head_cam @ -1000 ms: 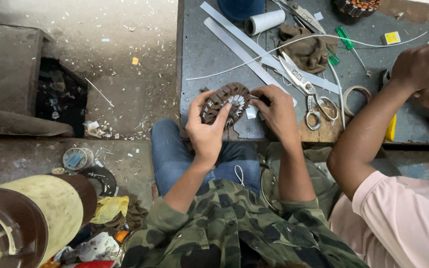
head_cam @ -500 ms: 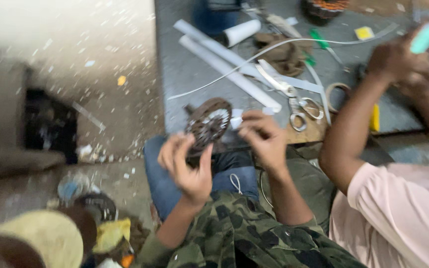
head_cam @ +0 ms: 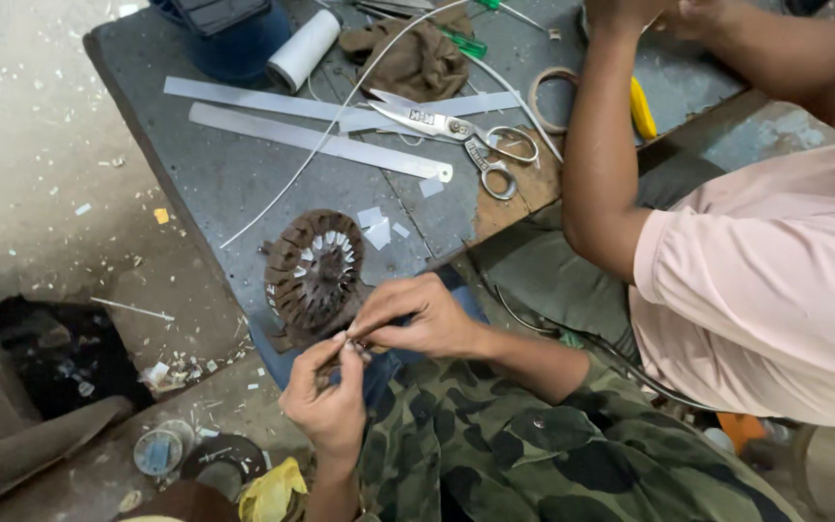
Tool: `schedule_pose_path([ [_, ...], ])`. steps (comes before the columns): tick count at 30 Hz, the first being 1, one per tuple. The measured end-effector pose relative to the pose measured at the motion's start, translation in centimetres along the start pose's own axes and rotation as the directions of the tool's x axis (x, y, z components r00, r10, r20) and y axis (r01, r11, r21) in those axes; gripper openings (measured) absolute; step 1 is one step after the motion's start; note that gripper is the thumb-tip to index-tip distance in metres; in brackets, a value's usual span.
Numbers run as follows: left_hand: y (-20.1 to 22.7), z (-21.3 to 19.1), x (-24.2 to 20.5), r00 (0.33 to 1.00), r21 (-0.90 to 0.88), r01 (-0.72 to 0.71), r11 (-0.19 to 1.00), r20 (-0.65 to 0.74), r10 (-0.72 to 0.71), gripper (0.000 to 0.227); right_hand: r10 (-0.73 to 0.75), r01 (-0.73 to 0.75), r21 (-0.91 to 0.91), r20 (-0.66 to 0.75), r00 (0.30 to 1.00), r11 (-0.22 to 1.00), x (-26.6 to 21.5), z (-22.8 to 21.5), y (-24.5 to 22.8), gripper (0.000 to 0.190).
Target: The person cuts small rectangular pieces from a white strip using scissors and inserts them into the slots of a circular motor stator. The person repeats this process, placing each cut piece into the stator slots.
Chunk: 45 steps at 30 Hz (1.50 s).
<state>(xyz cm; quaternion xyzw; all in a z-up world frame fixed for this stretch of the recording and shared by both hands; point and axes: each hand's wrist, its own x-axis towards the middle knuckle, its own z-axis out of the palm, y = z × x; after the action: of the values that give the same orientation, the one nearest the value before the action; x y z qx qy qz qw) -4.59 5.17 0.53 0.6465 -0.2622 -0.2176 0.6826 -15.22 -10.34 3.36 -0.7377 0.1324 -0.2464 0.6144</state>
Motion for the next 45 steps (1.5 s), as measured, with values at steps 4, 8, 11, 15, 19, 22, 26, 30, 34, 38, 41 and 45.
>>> schedule_pose_path([
  [4, -2.3, -1.2, 0.0, 0.968, -0.397, 0.245, 0.885, 0.049, -0.246, 0.014, -0.027, 0.031, -0.054, 0.078, 0.997, 0.998, 0.5, 0.2, -1.4, 0.027],
  [8, -3.3, -2.0, 0.8, 0.943, -0.560, 0.315, 0.766, 0.097, -0.317, 0.013, -0.278, 0.368, -0.276, 0.316, 0.907, 0.888, 0.7, -1.1, -2.4, 0.039],
  [11, -2.3, -2.3, 0.7, 0.932, -0.516, 0.363, 0.776, 0.184, -0.313, 0.011, -0.377, 0.501, -0.327, 0.374, 0.847, 0.801, 1.5, -1.7, -1.9, 0.037],
  [15, 0.0, -1.3, 1.3, 0.986, -0.202, 0.129, 0.971, -0.080, -0.148, 0.020, -0.401, 0.454, -0.287, 0.226, 0.888, 0.843, 2.7, -2.4, -1.0, 0.024],
  [19, 0.7, -0.7, 3.6, 0.969, 0.085, -0.076, 0.993, -0.230, 0.094, 0.043, -0.224, 0.177, -0.406, -0.069, 0.972, 0.896, 2.5, -4.2, -1.4, 0.022],
  [22, 0.9, -0.2, 5.5, 0.992, -0.103, 0.050, 0.993, -0.109, -0.061, 0.038, -0.236, 0.160, -0.414, -0.139, 0.962, 0.896, 4.0, -3.8, -2.4, 0.020],
  [26, 0.8, 0.9, 6.1, 0.989, -0.376, 0.107, 0.920, -0.057, -0.138, 0.035, -0.286, 0.205, -0.468, -0.107, 0.952, 0.860, 5.3, -2.4, -3.2, 0.019],
  [30, 0.8, 1.5, 6.8, 0.988, -0.474, 0.126, 0.872, -0.020, -0.153, 0.037, -0.297, 0.221, -0.498, -0.079, 0.952, 0.839, 6.5, -0.8, -3.3, 0.020],
  [34, 0.7, 2.1, 7.1, 0.992, -0.505, 0.094, 0.858, -0.021, -0.121, 0.036, -0.284, 0.184, -0.555, -0.098, 0.954, 0.811, 7.3, 0.0, -3.6, 0.023],
  [38, 1.0, 2.4, 7.3, 0.987, -0.492, 0.122, 0.862, -0.033, -0.159, 0.037, -0.304, 0.163, -0.618, -0.130, 0.944, 0.769, 7.2, 0.3, -4.0, 0.024],
  [41, 1.0, 2.4, 7.2, 0.990, -0.491, 0.111, 0.864, -0.026, -0.142, 0.037, -0.285, 0.177, -0.567, -0.108, 0.952, 0.805, 7.1, -0.5, -4.2, 0.032],
  [45, 0.5, 2.5, 7.1, 0.985, -0.505, 0.128, 0.853, -0.039, -0.171, 0.037, -0.283, 0.156, -0.514, -0.178, 0.942, 0.844, 7.1, -0.5, -3.6, 0.023],
])
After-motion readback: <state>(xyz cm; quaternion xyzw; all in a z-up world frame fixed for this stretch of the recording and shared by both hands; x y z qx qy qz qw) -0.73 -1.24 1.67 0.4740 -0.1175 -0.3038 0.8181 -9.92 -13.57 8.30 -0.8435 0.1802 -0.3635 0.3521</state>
